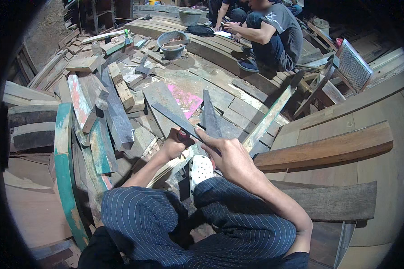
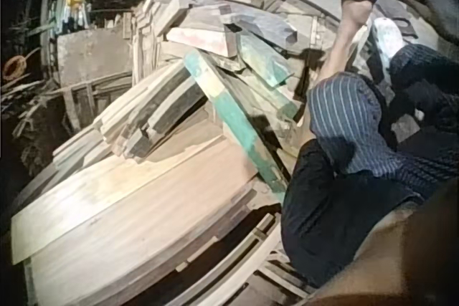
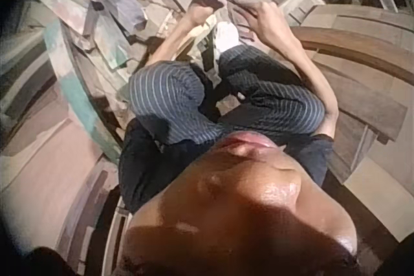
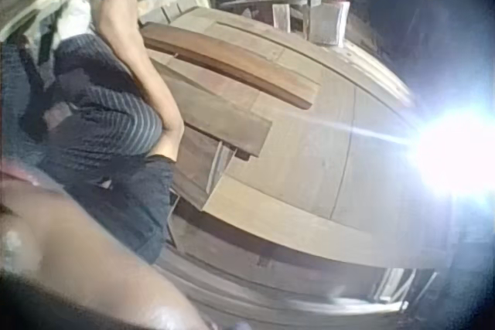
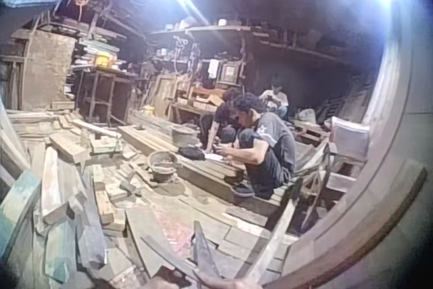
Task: Shave or smooth a piece of wood using a wood rasp or file.
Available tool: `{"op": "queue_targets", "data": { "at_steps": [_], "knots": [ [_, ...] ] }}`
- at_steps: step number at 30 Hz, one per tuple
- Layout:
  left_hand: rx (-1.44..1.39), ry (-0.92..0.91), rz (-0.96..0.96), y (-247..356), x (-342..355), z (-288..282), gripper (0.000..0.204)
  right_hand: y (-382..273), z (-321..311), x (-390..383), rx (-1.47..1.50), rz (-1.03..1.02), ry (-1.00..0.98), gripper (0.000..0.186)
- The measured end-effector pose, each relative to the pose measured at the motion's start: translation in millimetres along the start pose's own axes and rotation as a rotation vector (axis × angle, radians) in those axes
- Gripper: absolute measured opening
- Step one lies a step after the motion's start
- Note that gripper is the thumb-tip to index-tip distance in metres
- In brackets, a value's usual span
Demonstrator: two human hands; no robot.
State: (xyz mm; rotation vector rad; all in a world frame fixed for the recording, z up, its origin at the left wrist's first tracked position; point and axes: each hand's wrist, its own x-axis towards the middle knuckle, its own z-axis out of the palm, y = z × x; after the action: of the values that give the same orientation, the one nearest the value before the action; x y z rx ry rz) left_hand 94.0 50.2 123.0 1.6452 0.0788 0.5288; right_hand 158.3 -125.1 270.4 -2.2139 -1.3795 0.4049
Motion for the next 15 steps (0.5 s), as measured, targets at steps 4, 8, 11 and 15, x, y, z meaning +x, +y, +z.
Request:
{"op": "queue_targets", "data": {
  "at_steps": [4, 8, 11, 15],
  "knots": [
    [-0.142, 0.042, 0.022, -19, 0, 4, 0.015, -2, 2, -1, 0.012, -0.026, 0.022, 0.040],
    [-0.287, 0.080, 0.045, -26, 2, 8, 0.015, 3, 6, 0, 0.015, -0.036, 0.031, 0.041],
    [-0.056, 0.024, 0.189, -12, 0, 5, 0.017, 6, 7, 2, 0.150, 0.029, -0.018, 0.038],
    [0.070, -0.022, 0.111, -4, 1, -2, 0.030, -1, 6, -3, 1.055, 0.362, 0.075, 0.043]
  ]
}}
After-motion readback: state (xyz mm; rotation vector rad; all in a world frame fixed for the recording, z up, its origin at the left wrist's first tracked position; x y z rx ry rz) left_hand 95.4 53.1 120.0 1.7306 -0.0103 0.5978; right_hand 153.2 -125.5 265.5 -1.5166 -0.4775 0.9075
